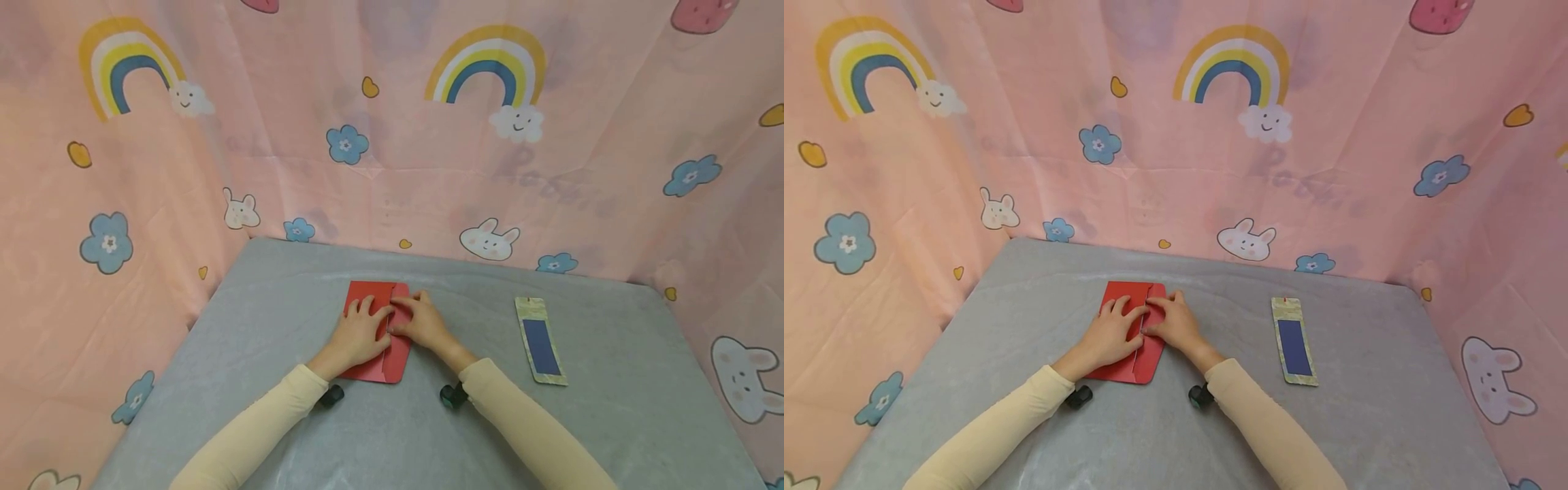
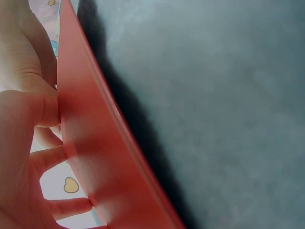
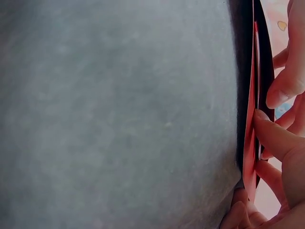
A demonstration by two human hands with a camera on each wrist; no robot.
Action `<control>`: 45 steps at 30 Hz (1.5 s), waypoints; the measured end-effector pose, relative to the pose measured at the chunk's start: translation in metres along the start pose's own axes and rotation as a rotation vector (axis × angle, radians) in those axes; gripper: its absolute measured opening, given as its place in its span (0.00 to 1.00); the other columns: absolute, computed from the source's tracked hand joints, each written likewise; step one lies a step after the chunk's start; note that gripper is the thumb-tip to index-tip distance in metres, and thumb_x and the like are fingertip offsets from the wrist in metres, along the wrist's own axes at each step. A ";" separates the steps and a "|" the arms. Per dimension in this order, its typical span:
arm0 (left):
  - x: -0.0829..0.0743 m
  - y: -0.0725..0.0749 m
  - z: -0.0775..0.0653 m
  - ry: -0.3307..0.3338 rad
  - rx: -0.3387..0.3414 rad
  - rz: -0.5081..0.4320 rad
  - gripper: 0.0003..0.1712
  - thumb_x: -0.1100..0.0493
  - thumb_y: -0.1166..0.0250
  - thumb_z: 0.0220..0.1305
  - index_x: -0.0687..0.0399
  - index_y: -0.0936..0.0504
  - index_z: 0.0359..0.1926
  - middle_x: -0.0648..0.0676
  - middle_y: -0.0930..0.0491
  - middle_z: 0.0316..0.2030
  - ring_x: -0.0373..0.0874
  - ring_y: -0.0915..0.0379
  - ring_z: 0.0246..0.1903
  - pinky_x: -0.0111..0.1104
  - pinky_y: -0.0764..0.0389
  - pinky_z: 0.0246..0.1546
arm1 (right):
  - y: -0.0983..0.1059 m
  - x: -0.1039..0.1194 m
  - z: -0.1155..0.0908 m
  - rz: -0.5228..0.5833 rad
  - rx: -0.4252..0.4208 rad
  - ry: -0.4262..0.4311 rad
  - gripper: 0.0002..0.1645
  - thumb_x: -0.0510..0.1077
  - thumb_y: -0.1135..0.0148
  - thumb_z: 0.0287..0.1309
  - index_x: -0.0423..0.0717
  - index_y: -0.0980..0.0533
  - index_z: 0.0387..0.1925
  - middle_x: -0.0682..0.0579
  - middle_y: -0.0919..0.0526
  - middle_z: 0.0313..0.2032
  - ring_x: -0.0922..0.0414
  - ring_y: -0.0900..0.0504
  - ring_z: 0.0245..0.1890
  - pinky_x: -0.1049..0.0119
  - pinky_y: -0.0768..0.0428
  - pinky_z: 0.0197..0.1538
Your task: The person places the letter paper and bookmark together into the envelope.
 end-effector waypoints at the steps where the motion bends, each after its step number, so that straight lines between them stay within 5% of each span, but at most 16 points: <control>1: 0.000 0.000 0.000 -0.001 -0.003 -0.001 0.33 0.47 0.39 0.62 0.41 0.30 0.69 0.64 0.36 0.67 0.65 0.39 0.65 0.61 0.28 0.57 | -0.001 0.000 0.000 -0.003 -0.002 0.002 0.36 0.47 0.24 0.49 0.49 0.23 0.61 0.41 0.30 0.51 0.47 0.24 0.44 0.50 0.21 0.51; 28: 0.000 0.001 -0.003 0.004 -0.014 -0.022 0.31 0.48 0.39 0.63 0.42 0.29 0.68 0.64 0.35 0.67 0.66 0.39 0.65 0.62 0.28 0.57 | -0.005 0.002 -0.001 -0.026 -0.029 0.015 0.35 0.48 0.23 0.47 0.50 0.22 0.60 0.41 0.30 0.51 0.48 0.23 0.41 0.51 0.21 0.50; 37: 0.001 -0.002 -0.001 0.003 0.008 -0.006 0.33 0.46 0.39 0.63 0.40 0.31 0.69 0.63 0.36 0.67 0.65 0.39 0.65 0.62 0.29 0.58 | -0.002 -0.003 -0.001 0.046 -0.007 0.011 0.36 0.48 0.23 0.48 0.49 0.22 0.61 0.40 0.31 0.52 0.46 0.24 0.46 0.51 0.22 0.53; 45: 0.002 -0.005 0.002 0.000 0.000 0.009 0.33 0.46 0.39 0.62 0.39 0.30 0.69 0.63 0.36 0.67 0.64 0.39 0.66 0.61 0.28 0.57 | 0.017 -0.013 0.000 0.202 0.023 0.022 0.33 0.41 0.25 0.51 0.44 0.23 0.61 0.37 0.31 0.50 0.56 0.27 0.27 0.68 0.26 0.35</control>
Point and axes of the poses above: each hand's wrist, its own z-axis towards the middle knuckle, its own y-axis out of the back of the hand, x = y × z, the point moved 1 cm from there along z, towards the middle knuckle
